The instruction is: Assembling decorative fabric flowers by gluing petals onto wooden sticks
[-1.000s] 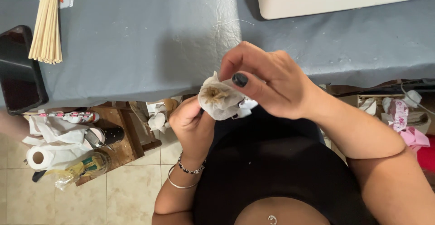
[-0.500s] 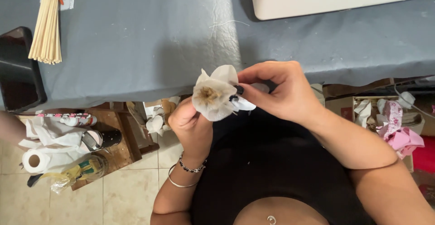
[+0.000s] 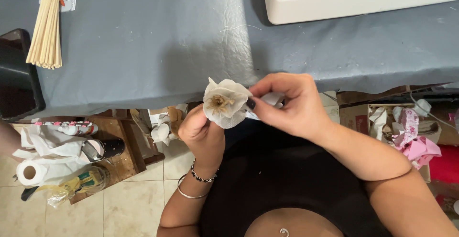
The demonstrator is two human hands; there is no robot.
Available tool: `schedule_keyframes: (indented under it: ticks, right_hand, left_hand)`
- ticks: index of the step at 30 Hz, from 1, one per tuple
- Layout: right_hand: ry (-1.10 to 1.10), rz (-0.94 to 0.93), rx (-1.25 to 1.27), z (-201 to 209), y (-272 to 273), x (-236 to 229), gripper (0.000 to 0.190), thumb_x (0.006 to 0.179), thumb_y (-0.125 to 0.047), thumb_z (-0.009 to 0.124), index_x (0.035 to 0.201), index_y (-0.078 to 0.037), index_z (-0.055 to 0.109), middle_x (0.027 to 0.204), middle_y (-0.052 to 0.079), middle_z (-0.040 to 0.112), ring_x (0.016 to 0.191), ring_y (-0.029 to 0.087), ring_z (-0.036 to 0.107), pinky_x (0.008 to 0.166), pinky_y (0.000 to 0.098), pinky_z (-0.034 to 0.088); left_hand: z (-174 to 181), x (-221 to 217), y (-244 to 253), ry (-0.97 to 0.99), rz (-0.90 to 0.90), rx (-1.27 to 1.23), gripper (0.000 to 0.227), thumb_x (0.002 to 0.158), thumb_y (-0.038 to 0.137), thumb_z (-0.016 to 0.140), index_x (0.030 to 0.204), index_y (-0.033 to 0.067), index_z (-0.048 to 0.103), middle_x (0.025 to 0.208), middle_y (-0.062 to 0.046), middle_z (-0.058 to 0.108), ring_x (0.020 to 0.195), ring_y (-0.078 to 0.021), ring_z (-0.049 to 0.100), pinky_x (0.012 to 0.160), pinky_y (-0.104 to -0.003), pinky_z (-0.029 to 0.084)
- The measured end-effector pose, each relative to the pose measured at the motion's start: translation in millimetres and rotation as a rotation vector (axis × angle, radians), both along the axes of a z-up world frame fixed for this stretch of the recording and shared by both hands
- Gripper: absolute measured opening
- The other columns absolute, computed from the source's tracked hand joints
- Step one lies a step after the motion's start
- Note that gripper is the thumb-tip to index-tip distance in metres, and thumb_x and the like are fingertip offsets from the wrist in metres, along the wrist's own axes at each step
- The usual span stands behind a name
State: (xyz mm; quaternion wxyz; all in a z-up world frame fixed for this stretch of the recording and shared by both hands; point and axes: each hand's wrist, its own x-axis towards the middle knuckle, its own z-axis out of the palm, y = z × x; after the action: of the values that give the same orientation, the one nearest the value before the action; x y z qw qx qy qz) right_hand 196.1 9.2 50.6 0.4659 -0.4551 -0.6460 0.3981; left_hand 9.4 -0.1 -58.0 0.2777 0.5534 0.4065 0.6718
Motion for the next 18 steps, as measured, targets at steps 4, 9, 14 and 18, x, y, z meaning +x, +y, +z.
schedule_keyframes:
  ticks: [4,9,14,18]
  right_hand:
    - [0.026,-0.037,0.102,-11,-1,-3,0.007,0.079,-0.008,0.081,0.087,-0.008,0.08,0.071,0.007,0.073,0.064,0.012,0.065,0.062,0.0269,0.054]
    - [-0.025,-0.109,0.198,-13,7,0,0.008,0.081,-0.004,0.082,0.089,-0.006,0.079,0.072,0.009,0.073,0.064,0.017,0.069,0.062,0.0293,0.056]
    - [-0.063,-0.121,0.347,-14,3,-6,0.009,0.081,-0.002,0.083,0.089,-0.006,0.08,0.075,0.01,0.073,0.065,0.025,0.072,0.065,0.0313,0.059]
    - [-0.007,-0.089,0.334,-20,3,-5,0.009,0.083,0.0,0.082,0.09,-0.004,0.08,0.081,0.012,0.076,0.071,0.028,0.074,0.068,0.0353,0.06]
  left_hand:
    - [-27,-4,4,-0.09,-0.021,0.077,0.009,0.088,-0.002,0.078,0.082,-0.0082,0.075,0.074,-0.019,0.072,0.068,-0.0253,0.07,0.067,-0.042,0.059]
    - [-19,-2,2,-0.105,-0.049,0.094,0.009,0.087,-0.003,0.078,0.081,-0.0086,0.075,0.075,-0.019,0.072,0.071,-0.0297,0.073,0.069,-0.044,0.06]
    - [19,13,2,-0.188,-0.135,0.133,0.008,0.087,-0.004,0.077,0.084,-0.0099,0.074,0.078,-0.02,0.074,0.074,-0.0349,0.074,0.074,-0.047,0.061]
    - [13,14,2,-0.162,-0.137,0.131,0.008,0.087,-0.004,0.078,0.083,-0.0097,0.074,0.078,-0.02,0.074,0.074,-0.0371,0.074,0.073,-0.049,0.061]
